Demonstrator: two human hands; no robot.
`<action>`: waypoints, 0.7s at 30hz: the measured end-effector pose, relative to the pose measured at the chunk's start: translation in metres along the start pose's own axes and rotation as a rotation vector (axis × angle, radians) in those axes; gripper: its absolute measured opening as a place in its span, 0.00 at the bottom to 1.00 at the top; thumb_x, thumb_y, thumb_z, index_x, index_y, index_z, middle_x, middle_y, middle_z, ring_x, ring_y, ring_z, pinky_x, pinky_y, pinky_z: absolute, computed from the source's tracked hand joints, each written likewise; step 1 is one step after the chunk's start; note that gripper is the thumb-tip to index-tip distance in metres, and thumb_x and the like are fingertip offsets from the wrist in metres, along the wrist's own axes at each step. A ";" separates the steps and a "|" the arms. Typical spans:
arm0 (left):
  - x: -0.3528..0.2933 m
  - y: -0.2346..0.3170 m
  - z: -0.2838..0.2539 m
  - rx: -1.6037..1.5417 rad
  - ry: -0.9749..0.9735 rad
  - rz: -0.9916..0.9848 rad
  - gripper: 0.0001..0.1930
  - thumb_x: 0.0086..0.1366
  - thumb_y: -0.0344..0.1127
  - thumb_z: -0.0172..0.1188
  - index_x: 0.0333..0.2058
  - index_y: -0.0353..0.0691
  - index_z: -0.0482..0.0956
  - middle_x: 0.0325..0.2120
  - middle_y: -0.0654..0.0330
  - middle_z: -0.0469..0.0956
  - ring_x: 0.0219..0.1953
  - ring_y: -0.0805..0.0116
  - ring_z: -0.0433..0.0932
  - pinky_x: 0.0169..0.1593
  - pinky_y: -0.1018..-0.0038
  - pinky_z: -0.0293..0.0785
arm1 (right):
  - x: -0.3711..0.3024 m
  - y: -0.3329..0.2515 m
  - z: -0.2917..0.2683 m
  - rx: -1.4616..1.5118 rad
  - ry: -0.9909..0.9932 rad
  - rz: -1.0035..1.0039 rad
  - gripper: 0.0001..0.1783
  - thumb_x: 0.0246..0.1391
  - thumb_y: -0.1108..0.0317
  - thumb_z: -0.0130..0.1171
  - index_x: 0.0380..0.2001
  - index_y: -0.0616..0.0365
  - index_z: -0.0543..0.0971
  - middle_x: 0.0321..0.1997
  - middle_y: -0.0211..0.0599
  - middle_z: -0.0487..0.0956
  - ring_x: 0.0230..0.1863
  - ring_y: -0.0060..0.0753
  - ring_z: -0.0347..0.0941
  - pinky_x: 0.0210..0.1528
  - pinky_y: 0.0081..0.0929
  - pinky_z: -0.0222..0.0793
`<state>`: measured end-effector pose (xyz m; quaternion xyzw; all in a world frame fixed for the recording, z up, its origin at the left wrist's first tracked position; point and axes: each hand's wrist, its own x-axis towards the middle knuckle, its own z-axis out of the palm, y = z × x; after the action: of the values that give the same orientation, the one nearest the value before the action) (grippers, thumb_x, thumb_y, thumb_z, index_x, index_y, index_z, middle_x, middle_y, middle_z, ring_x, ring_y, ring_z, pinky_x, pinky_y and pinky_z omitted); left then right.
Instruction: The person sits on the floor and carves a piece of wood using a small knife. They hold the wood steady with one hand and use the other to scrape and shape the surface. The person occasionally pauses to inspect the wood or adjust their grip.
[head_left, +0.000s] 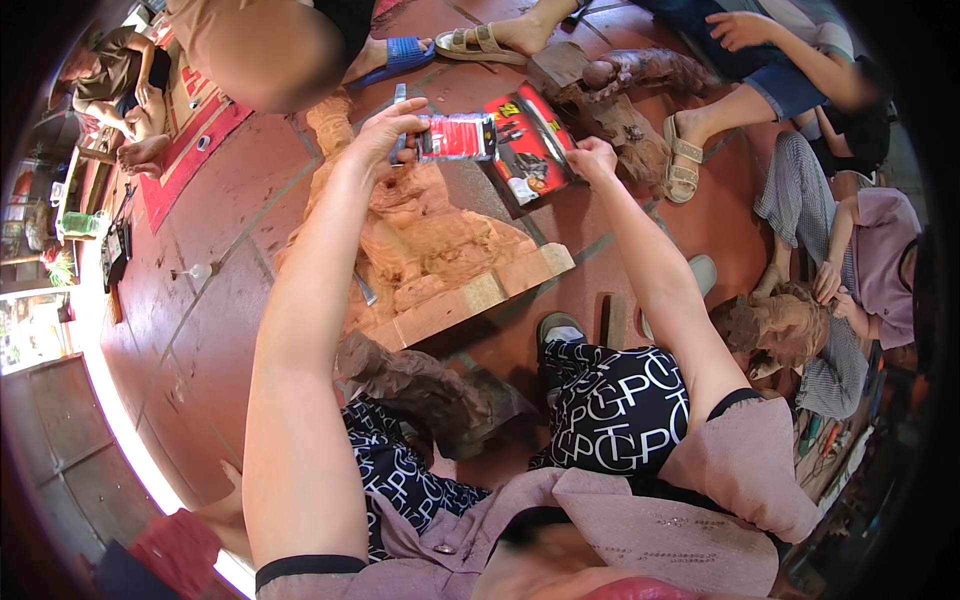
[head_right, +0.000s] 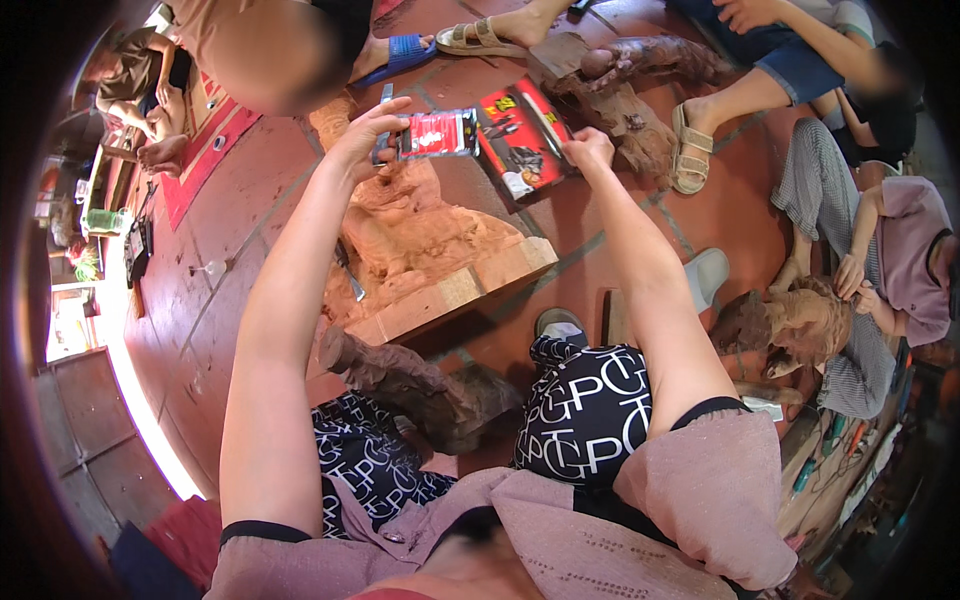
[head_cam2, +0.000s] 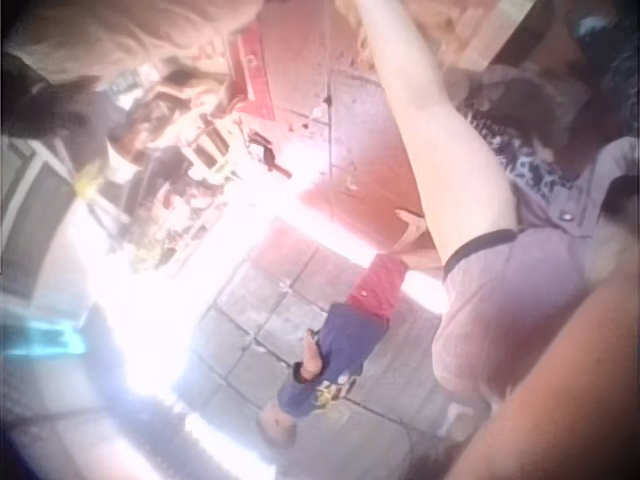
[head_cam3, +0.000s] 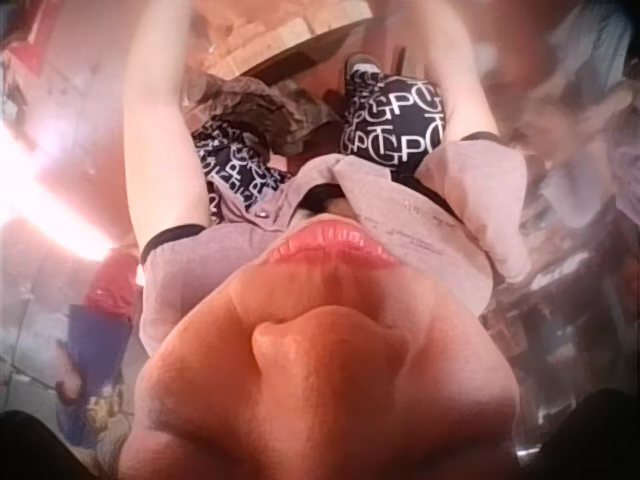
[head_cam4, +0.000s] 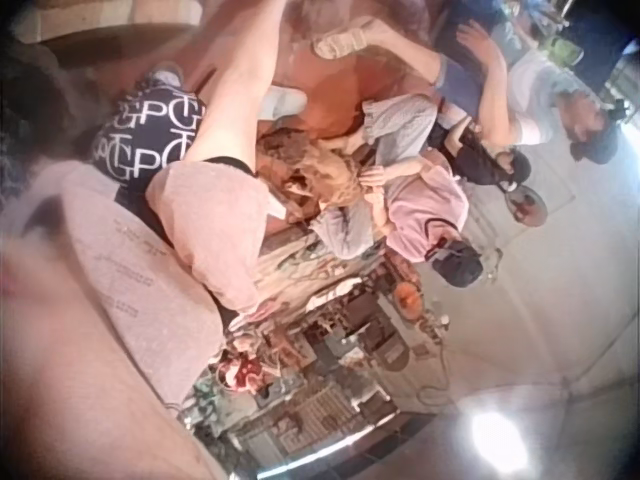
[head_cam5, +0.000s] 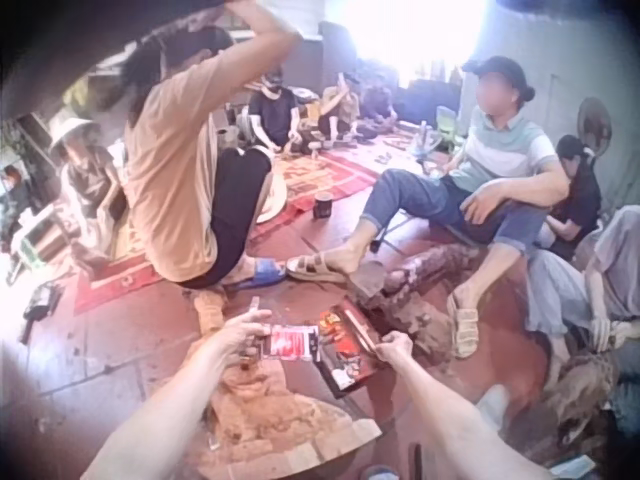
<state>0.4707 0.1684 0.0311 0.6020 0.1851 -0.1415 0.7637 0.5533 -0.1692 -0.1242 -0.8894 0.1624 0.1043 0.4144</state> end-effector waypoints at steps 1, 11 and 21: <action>-0.002 -0.001 -0.002 0.051 -0.003 0.006 0.23 0.53 0.25 0.57 0.51 0.44 0.72 0.22 0.69 0.69 0.18 0.83 0.62 0.15 0.87 0.54 | -0.019 -0.022 -0.002 -0.017 0.086 -0.202 0.11 0.30 0.66 0.66 0.24 0.55 0.81 0.26 0.37 0.81 0.29 0.31 0.77 0.37 0.27 0.71; 0.009 -0.012 0.062 0.830 -0.142 0.030 0.32 0.46 0.28 0.54 0.55 0.51 0.69 0.23 0.66 0.72 0.20 0.79 0.64 0.18 0.79 0.57 | -0.102 -0.075 0.005 -0.167 -0.143 -0.831 0.08 0.40 0.69 0.60 0.25 0.61 0.75 0.26 0.46 0.76 0.31 0.46 0.74 0.35 0.36 0.69; 0.041 -0.036 0.046 0.822 -0.104 -0.126 0.23 0.44 0.27 0.53 0.43 0.42 0.80 0.35 0.59 0.78 0.34 0.70 0.73 0.32 0.76 0.69 | -0.093 -0.064 0.017 -0.479 -0.193 -0.999 0.20 0.44 0.65 0.60 0.45 0.40 0.76 0.45 0.38 0.72 0.52 0.47 0.64 0.51 0.40 0.65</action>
<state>0.4964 0.1157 -0.0088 0.8363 0.1107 -0.2804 0.4580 0.4905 -0.0980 -0.0601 -0.9139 -0.3454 0.0102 0.2130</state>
